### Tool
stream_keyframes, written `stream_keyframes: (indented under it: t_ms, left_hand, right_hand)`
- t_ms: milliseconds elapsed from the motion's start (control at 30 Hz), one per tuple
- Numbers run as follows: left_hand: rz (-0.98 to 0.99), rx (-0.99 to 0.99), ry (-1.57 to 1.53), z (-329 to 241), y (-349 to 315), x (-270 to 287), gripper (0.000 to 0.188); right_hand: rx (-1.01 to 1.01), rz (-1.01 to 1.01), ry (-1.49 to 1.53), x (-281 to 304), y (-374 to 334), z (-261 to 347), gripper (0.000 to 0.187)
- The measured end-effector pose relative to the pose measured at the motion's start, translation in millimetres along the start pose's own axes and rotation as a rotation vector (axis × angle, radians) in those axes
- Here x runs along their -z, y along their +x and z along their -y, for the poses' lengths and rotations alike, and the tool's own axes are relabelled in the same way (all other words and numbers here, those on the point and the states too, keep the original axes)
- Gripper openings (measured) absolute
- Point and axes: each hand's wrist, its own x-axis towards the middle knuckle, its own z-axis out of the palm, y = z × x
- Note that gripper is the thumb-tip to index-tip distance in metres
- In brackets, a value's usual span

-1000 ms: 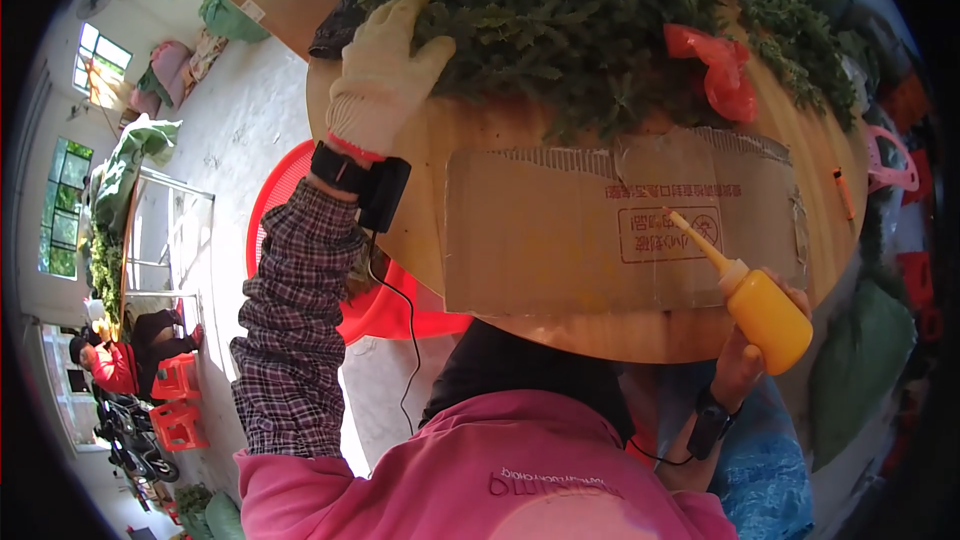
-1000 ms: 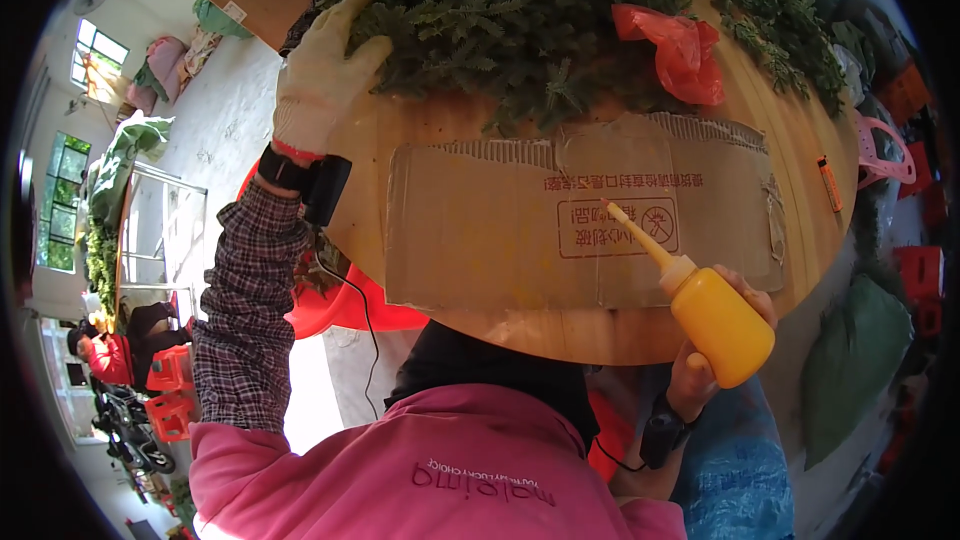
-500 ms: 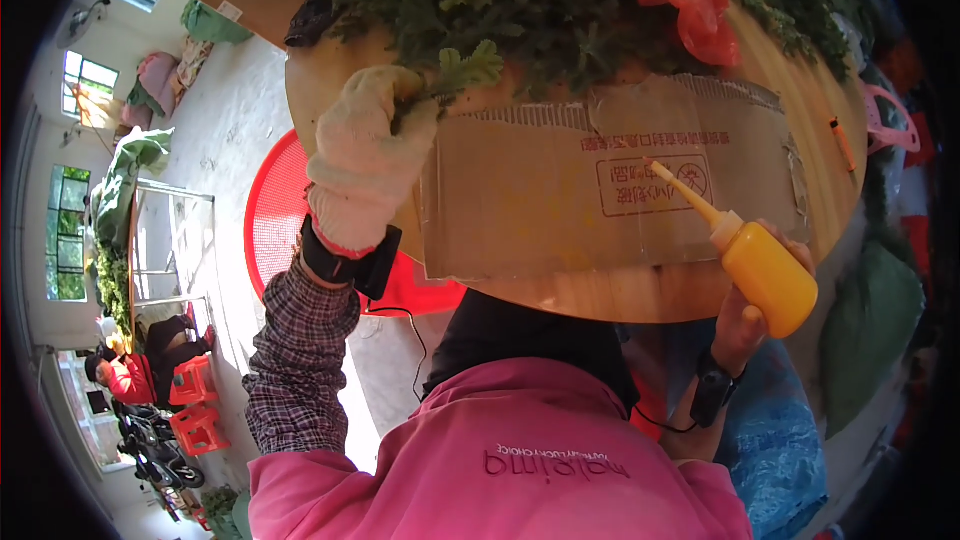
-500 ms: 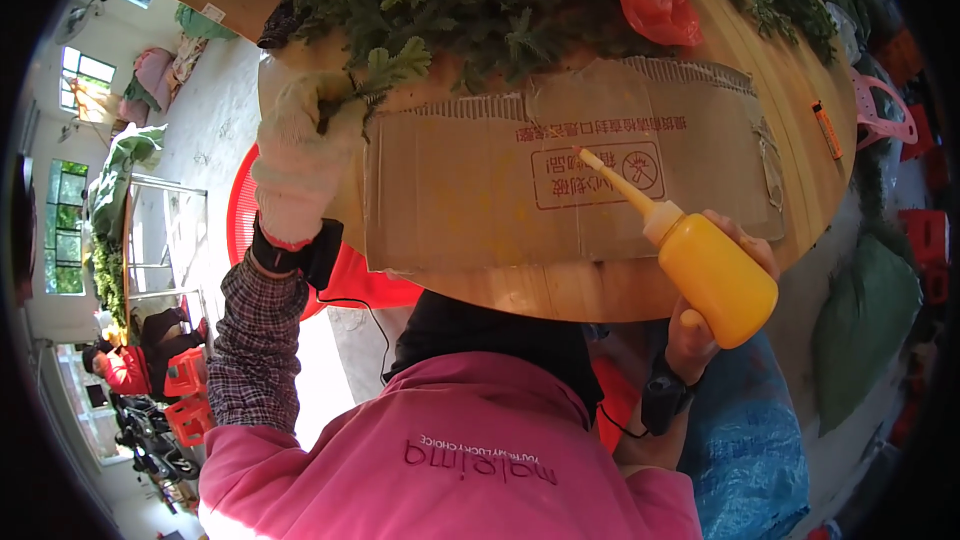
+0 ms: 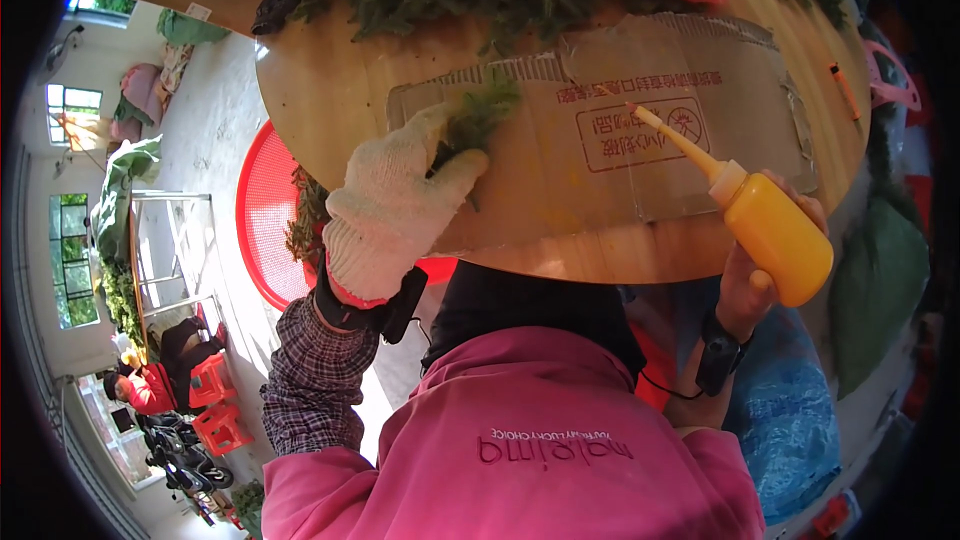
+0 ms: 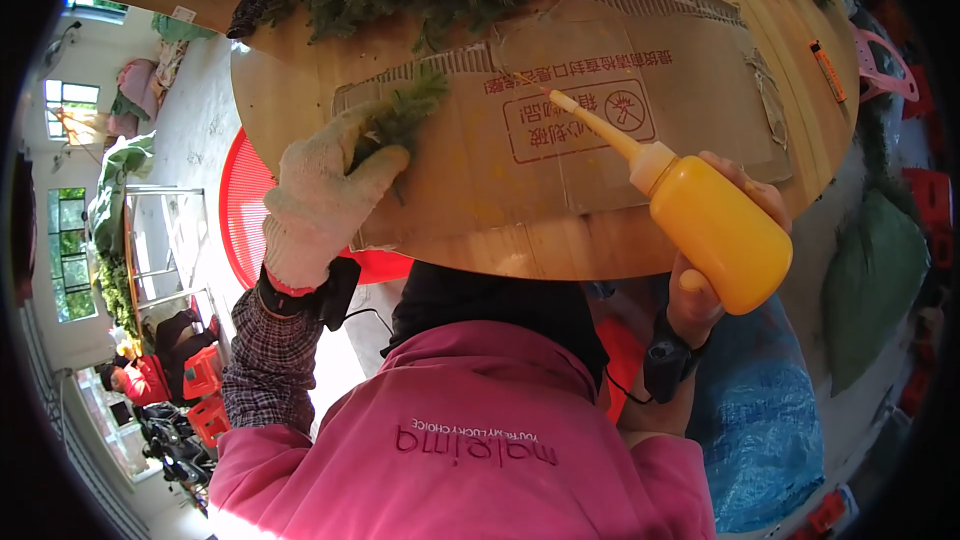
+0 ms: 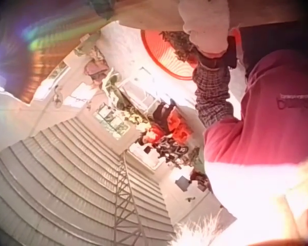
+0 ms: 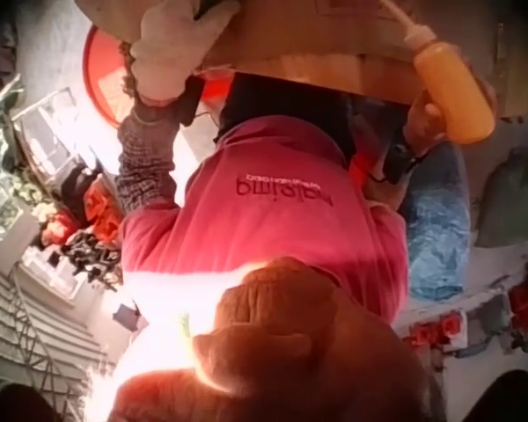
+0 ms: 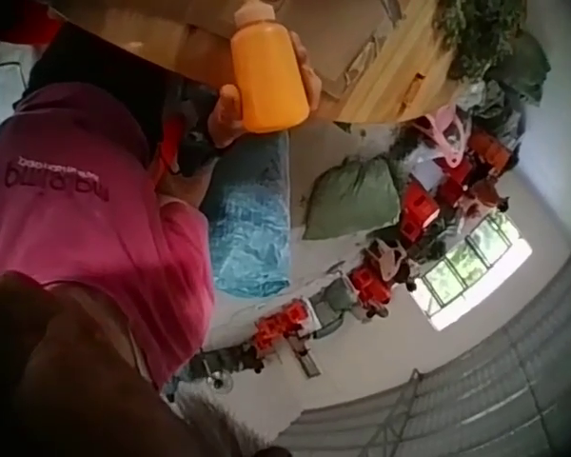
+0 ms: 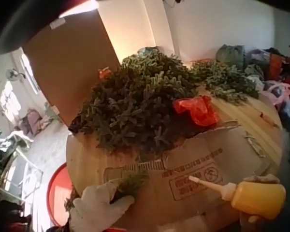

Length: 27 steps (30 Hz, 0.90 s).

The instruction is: Applying glue to small artificial branches and attaching them to a larger foliage structure.

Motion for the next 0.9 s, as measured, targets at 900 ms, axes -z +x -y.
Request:
stream_keyframes:
  t_ms: [900]
  left_hand:
    - [-0.177, -0.409, 0.284, 38.3, 10.5, -22.4, 0.04]
  right_hand:
    - [0.031, -0.001, -0.091, -2.9, 6.9, -2.0, 0.094]
